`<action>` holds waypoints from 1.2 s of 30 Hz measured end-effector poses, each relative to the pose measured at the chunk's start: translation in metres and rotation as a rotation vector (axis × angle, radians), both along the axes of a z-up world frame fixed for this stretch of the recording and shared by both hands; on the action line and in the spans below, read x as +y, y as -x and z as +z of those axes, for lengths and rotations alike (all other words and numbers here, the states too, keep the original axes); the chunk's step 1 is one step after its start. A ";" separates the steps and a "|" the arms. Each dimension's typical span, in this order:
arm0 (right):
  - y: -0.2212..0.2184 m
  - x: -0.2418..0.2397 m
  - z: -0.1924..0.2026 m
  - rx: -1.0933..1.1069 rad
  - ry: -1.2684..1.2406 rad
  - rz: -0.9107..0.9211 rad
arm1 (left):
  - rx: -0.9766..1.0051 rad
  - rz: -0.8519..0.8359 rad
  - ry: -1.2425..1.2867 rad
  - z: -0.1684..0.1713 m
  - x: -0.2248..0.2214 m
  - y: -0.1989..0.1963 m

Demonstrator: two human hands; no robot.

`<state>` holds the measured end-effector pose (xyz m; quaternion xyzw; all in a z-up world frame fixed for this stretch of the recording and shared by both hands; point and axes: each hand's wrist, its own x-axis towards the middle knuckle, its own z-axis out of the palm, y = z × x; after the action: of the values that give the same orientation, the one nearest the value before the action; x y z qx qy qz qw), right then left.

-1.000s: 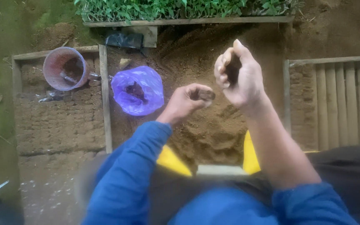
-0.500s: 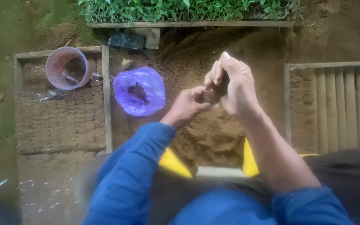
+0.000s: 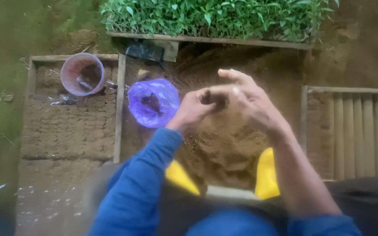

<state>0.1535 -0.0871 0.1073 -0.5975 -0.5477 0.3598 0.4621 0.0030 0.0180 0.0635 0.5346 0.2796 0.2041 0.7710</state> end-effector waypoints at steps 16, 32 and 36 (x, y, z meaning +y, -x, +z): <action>0.000 0.005 -0.017 0.009 0.037 0.023 | 0.071 -0.025 -0.109 -0.033 0.011 0.009; -0.001 0.005 -0.049 -0.093 -0.105 0.040 | 0.133 -0.045 -0.195 -0.029 0.010 0.011; 0.000 0.003 -0.041 -0.020 -0.109 0.037 | 0.116 -0.064 -0.232 -0.004 0.008 0.012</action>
<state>0.1532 -0.0840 0.0660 -0.5647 -0.5822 0.3320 0.4816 -0.0088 0.0259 0.0598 0.6397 0.2811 0.1792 0.6925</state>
